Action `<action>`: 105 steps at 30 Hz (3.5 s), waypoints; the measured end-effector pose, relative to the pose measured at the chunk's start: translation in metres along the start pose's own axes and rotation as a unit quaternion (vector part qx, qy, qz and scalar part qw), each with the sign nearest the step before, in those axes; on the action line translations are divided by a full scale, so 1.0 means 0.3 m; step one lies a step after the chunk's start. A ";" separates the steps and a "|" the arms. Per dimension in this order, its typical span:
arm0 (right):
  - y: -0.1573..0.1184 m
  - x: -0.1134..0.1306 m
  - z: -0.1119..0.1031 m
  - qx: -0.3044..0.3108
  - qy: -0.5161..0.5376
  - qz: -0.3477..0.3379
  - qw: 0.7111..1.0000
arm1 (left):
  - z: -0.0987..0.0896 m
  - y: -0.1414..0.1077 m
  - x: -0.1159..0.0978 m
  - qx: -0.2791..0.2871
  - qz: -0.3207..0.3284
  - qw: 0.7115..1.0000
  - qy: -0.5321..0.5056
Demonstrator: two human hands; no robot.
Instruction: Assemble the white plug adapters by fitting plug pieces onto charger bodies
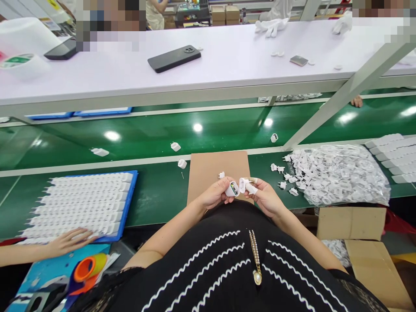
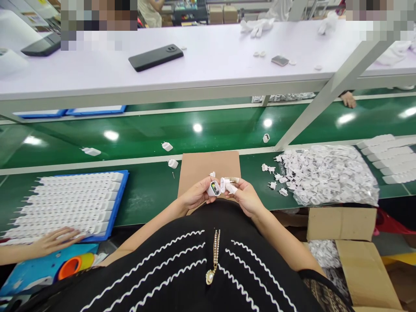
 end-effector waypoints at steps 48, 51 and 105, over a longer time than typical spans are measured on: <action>-0.070 0.080 0.023 -0.065 -0.160 -0.272 0.947 | -0.045 -0.008 -0.052 -0.145 0.138 0.973 0.114; -0.068 0.076 0.018 -0.068 -0.150 -0.261 0.951 | -0.049 -0.008 -0.049 -0.145 0.146 0.971 0.125; -0.123 0.073 0.097 0.119 -0.599 -0.300 0.733 | 0.057 -0.102 -0.152 -0.074 0.297 0.862 0.403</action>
Point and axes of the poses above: each hand's wrist, its own y-axis towards the middle knuckle, its own z-axis out of the palm, x = y × z, the point moved 10 cm from there along y, towards the middle knuckle, and after that the axes turned 15 degrees about -x, right-handed, at the moved point
